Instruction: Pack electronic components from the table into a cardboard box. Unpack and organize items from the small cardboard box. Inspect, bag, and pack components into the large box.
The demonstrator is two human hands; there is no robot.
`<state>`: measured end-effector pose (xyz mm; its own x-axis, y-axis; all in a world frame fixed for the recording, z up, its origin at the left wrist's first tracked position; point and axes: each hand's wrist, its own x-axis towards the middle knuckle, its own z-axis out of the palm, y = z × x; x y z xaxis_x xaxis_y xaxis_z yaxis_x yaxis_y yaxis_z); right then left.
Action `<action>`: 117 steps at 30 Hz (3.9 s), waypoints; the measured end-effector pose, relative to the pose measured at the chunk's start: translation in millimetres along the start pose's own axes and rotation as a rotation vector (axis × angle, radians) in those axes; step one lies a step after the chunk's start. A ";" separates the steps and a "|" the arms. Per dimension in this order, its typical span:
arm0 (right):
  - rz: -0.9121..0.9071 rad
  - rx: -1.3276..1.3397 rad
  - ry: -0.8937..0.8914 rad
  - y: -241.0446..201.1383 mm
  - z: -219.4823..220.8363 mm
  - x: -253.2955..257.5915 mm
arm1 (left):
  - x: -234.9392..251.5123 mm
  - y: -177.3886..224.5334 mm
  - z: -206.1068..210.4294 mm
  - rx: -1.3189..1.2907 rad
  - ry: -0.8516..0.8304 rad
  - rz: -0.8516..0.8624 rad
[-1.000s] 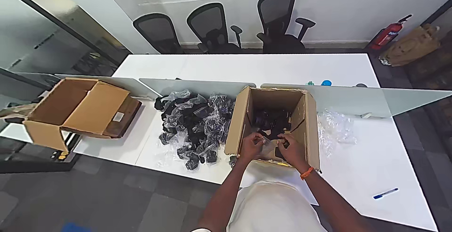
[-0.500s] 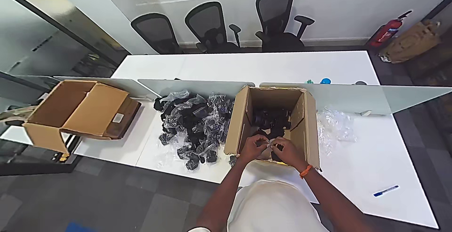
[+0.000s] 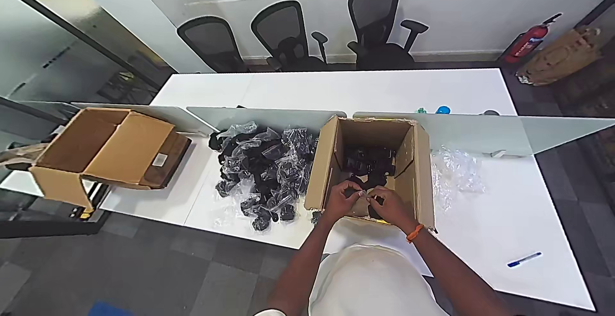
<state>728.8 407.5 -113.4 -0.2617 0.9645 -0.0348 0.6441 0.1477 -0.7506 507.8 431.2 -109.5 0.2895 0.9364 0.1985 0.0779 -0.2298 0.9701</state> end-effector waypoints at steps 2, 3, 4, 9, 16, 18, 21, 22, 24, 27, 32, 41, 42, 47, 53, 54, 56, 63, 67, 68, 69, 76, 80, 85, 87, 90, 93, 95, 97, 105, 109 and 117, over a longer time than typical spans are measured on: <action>0.004 -0.013 0.012 -1.2 0.2 -0.4 | -0.3 -1.6 1.4 0.010 0.008 0.015; 0.003 -0.018 0.019 -2.2 0.0 -0.3 | -0.2 -2.1 1.6 0.016 0.004 0.018; -0.001 -0.023 0.024 -3.1 -0.2 0.2 | -0.1 -2.0 1.8 0.027 -0.006 0.017; -0.056 -0.023 0.058 -8.7 1.6 3.0 | -0.1 -3.9 3.5 0.075 -0.036 0.042; -0.096 -0.046 0.083 -9.2 7.9 4.9 | -0.7 -3.3 6.4 0.166 -0.104 0.030; -0.098 -0.063 0.085 -8.7 7.1 3.9 | 0.4 -4.0 7.0 0.180 -0.121 0.030; -0.092 -0.059 0.104 -6.9 7.6 3.3 | 1.3 -6.2 7.8 0.161 -0.121 0.045; -0.091 -0.053 0.111 -6.5 7.8 3.1 | 1.1 -5.8 7.9 0.167 -0.125 0.040; -0.091 -0.047 0.121 -6.6 7.9 2.7 | 0.5 -3.7 7.9 0.198 -0.128 0.016; -0.082 -0.049 0.105 -8.3 8.6 2.0 | -1.4 -0.6 7.6 0.241 -0.123 -0.009; -0.096 -0.111 0.077 -8.5 10.2 0.6 | -3.2 -3.9 8.2 0.233 -0.102 0.013; -0.057 -0.110 0.109 -6.9 8.8 0.4 | -0.9 -0.6 9.8 0.214 -0.115 -0.062; -0.055 -0.103 0.105 -7.7 8.9 0.2 | -1.4 0.6 9.9 0.235 -0.116 -0.076; -0.063 -0.077 0.081 -7.6 8.3 0.2 | -2.8 2.9 10.2 0.280 -0.102 -0.079; -0.051 -0.068 0.019 -8.2 8.4 2.2 | -5.4 1.5 8.1 0.251 -0.113 -0.078; -0.056 -0.065 0.020 -7.2 9.4 2.0 | -5.7 1.6 8.2 0.250 -0.115 -0.080; -0.068 -0.054 0.023 -6.4 10.6 1.3 | -6.6 1.3 7.8 0.249 -0.116 -0.087; -0.087 -0.060 0.039 -6.2 8.0 0.3 | -5.9 5.3 9.5 0.240 -0.108 -0.069; -0.089 -0.062 0.045 -5.6 6.5 -3.6 | -6.8 3.7 11.1 0.238 -0.115 -0.038; -0.083 -0.057 0.041 -5.4 6.0 -4.1 | -7.0 3.3 11.4 0.246 -0.110 -0.033; -0.070 -0.050 0.032 -5.6 5.3 -4.6 | -7.5 2.8 11.9 0.249 -0.102 -0.024; -0.040 -0.061 0.007 -5.1 4.2 -3.3 | -8.5 -0.2 10.9 0.153 0.006 0.053; -0.053 -0.071 0.011 -7.4 1.9 -2.9 | -7.8 -2.9 11.0 0.134 0.015 0.064; -0.011 -0.071 -0.038 -5.8 3.9 0.3 | -6.0 -2.4 8.9 0.089 0.064 0.076; -0.027 -0.081 -0.029 -5.5 4.1 -0.7 | -4.6 -2.0 9.7 0.047 0.056 0.081; -0.052 -0.062 -0.009 -6.9 2.6 -0.6 | -0.9 -1.1 7.5 0.014 -0.033 0.073; -0.040 -0.043 0.015 -6.4 3.3 -1.3 | -0.1 0.3 8.0 0.074 -0.128 -0.009; -0.020 -0.035 0.022 -5.8 4.3 -0.6 | -0.1 -0.5 9.7 0.164 -0.129 -0.035; 0.005 -0.026 0.014 -5.3 5.3 1.9 | -0.6 0.2 10.2 0.210 -0.074 -0.059; 0.017 -0.047 -0.001 -6.3 4.9 4.9 | -3.0 2.9 6.0 0.095 0.062 -0.056; -0.008 -0.040 0.017 -3.5 4.5 4.1 | 2.1 -0.1 6.3 0.087 -0.061 -0.052; -0.034 -0.052 0.020 -2.7 6.5 0.2 | 0.8 5.0 9.3 0.233 -0.058 -0.157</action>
<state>722.4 405.9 -115.7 -0.2703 0.9628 0.0038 0.6717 0.1914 -0.7157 517.3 428.3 -105.7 0.3100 0.9501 0.0333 0.3416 -0.1440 0.9287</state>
